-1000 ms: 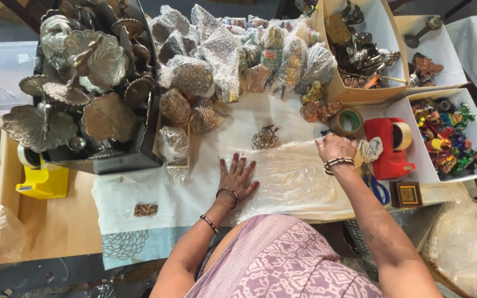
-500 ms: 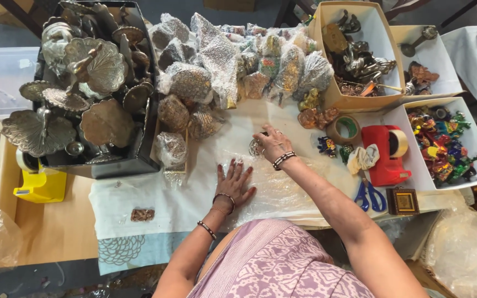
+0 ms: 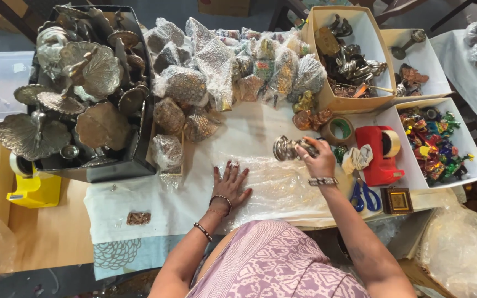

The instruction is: The person wipes a small silver figurine with a white cloth, then places it on a sheet of bubble wrap. They fold the bubble wrap around the figurine to enclose it and set the wrapped item aside. The person then picks up a small brown figurine and begins wrapping it in bubble wrap as well.

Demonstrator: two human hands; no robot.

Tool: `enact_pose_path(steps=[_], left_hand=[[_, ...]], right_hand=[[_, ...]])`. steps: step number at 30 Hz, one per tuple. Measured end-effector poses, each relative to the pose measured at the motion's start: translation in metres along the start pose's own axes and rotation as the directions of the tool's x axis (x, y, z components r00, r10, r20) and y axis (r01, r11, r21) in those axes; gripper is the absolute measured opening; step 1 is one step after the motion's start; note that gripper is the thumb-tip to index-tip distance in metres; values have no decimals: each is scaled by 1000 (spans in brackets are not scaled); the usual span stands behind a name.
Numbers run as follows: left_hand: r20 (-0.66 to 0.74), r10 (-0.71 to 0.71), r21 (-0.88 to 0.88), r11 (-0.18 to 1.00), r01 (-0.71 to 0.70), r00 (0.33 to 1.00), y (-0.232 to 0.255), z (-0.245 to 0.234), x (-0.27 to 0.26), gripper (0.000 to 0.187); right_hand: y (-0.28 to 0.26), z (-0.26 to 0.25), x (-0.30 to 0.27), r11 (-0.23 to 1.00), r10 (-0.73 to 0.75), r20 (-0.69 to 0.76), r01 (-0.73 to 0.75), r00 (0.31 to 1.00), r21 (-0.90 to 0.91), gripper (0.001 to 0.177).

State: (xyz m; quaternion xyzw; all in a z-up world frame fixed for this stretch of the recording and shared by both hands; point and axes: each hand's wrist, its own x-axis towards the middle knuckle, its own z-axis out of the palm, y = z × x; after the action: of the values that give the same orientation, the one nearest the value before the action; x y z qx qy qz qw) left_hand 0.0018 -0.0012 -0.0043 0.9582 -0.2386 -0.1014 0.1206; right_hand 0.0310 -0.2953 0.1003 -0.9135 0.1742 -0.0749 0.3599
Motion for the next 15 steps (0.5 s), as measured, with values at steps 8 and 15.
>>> enact_pose_path(steps=[8, 15], left_hand=[[11, 5, 22, 1000, -6, 1000, 0, 5, 4, 76], [113, -46, 58, 998, 39, 993, 17, -3, 12, 72]], right_hand=[[10, -31, -66, 995, -79, 255, 91, 964, -36, 43], [33, -9, -83, 873, -279, 162, 320, 947, -368, 38]])
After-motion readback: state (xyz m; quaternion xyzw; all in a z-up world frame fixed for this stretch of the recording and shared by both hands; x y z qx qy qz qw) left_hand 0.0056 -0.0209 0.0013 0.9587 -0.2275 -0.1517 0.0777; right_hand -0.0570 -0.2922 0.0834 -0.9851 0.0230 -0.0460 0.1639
